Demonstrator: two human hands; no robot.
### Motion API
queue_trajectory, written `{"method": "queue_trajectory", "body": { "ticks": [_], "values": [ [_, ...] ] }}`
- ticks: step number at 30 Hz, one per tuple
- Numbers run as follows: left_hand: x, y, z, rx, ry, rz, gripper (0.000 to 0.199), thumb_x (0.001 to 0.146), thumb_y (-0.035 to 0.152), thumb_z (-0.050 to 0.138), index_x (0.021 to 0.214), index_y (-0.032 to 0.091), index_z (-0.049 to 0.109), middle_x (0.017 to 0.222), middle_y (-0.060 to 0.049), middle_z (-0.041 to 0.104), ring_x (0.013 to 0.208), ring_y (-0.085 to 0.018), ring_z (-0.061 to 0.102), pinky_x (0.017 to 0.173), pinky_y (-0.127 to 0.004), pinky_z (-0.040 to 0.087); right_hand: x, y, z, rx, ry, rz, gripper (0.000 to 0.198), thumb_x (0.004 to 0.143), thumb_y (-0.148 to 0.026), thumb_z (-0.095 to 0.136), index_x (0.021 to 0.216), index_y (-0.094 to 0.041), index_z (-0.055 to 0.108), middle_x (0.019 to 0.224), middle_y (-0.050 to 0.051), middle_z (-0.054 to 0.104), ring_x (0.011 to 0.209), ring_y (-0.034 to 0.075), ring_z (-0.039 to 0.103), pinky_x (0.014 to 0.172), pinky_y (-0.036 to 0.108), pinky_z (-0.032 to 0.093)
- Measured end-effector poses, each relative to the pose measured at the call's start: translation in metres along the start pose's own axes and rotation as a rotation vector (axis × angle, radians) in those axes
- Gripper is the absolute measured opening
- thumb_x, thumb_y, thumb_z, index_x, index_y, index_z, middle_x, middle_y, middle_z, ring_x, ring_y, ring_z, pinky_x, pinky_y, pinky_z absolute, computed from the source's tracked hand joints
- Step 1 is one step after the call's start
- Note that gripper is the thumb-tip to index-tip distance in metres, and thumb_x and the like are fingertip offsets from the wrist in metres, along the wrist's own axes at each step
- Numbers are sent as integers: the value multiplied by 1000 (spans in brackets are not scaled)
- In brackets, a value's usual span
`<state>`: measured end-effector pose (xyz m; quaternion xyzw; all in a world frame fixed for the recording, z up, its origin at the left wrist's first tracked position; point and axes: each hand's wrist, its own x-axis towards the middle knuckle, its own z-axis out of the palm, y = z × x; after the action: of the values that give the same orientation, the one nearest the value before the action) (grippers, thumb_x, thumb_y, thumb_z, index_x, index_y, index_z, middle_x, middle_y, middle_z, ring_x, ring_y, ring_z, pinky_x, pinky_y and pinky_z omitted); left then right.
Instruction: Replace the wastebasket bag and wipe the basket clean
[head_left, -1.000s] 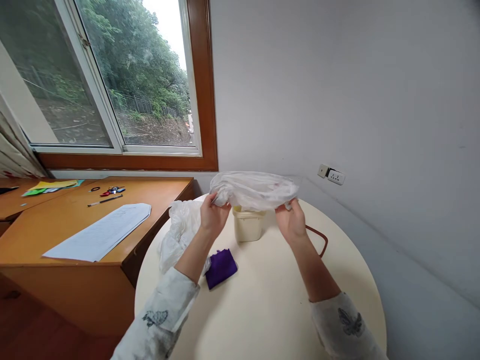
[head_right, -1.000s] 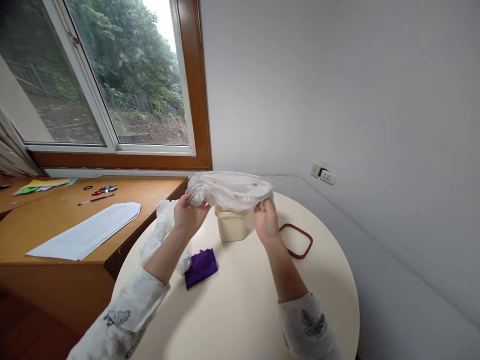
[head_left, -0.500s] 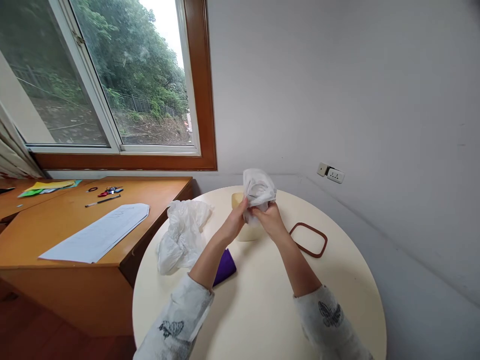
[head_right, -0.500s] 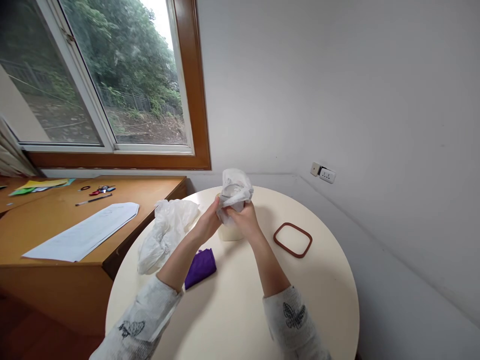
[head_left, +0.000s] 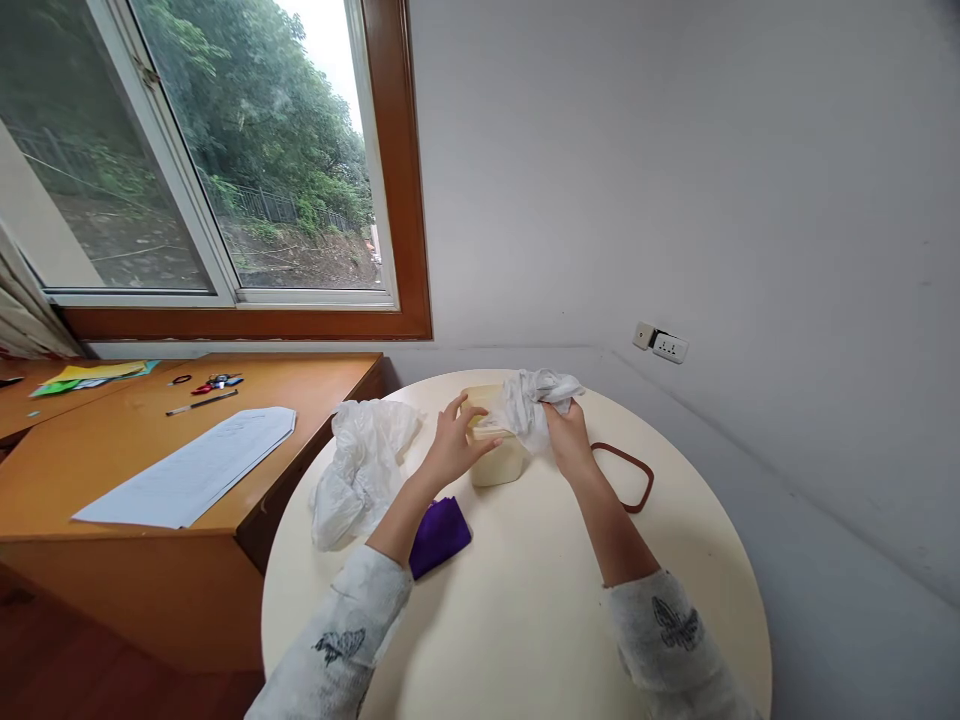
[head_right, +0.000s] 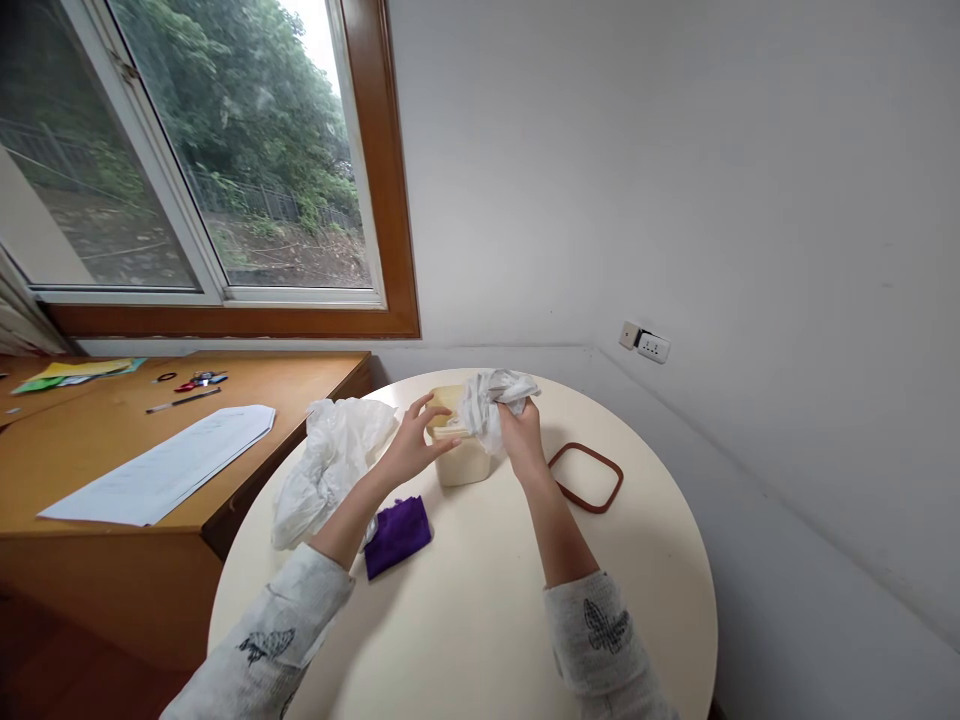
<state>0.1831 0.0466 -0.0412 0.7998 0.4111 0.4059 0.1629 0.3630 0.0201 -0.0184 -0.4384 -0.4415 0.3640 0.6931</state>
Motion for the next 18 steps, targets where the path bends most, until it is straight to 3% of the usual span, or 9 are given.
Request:
{"method": "queue_trajectory", "body": {
  "ticks": [3,7,10,12,15,18],
  "values": [
    [-2,-15,1,155,-29,69,29,70,42,65,84,19,54,137,-15,34,129,-32,27,101,-60,17,0,-3,-10,-137,-85,-43,40,66,-31,61,104,-19,54,101,5,63,91,18,58,80,30,43],
    [3,-18,-5,301,-71,344,22,77,37,59,69,18,51,113,-10,56,121,-27,40,106,-56,9,-1,-9,-22,-422,-154,-72,48,60,-28,66,105,-22,50,99,4,63,89,20,58,76,31,43],
    [6,-12,-9,404,-149,525,15,82,28,53,70,19,53,87,-5,60,98,-20,54,107,-49,17,-6,-14,-28,-679,-201,-11,47,62,-32,66,105,-24,49,96,4,63,87,21,58,70,29,42],
    [5,-11,-9,521,-192,606,14,84,24,50,72,19,54,78,-3,58,85,-18,55,102,-45,26,-11,-16,-31,-811,-264,23,46,65,-33,64,107,-23,48,95,5,64,87,22,59,66,27,41],
    [0,-12,-6,678,-237,691,16,86,18,44,75,18,55,72,-4,56,79,-19,52,90,-41,34,-16,-16,-30,-1004,-347,59,43,69,-33,60,108,-21,48,93,8,65,85,24,60,61,26,38],
    [-6,-16,-1,744,-259,727,20,86,10,39,75,18,55,70,-5,56,76,-20,51,84,-39,34,-21,-8,-26,-1190,-390,67,36,71,-32,56,104,-19,52,91,10,66,83,25,61,59,27,37]
  ]
}}
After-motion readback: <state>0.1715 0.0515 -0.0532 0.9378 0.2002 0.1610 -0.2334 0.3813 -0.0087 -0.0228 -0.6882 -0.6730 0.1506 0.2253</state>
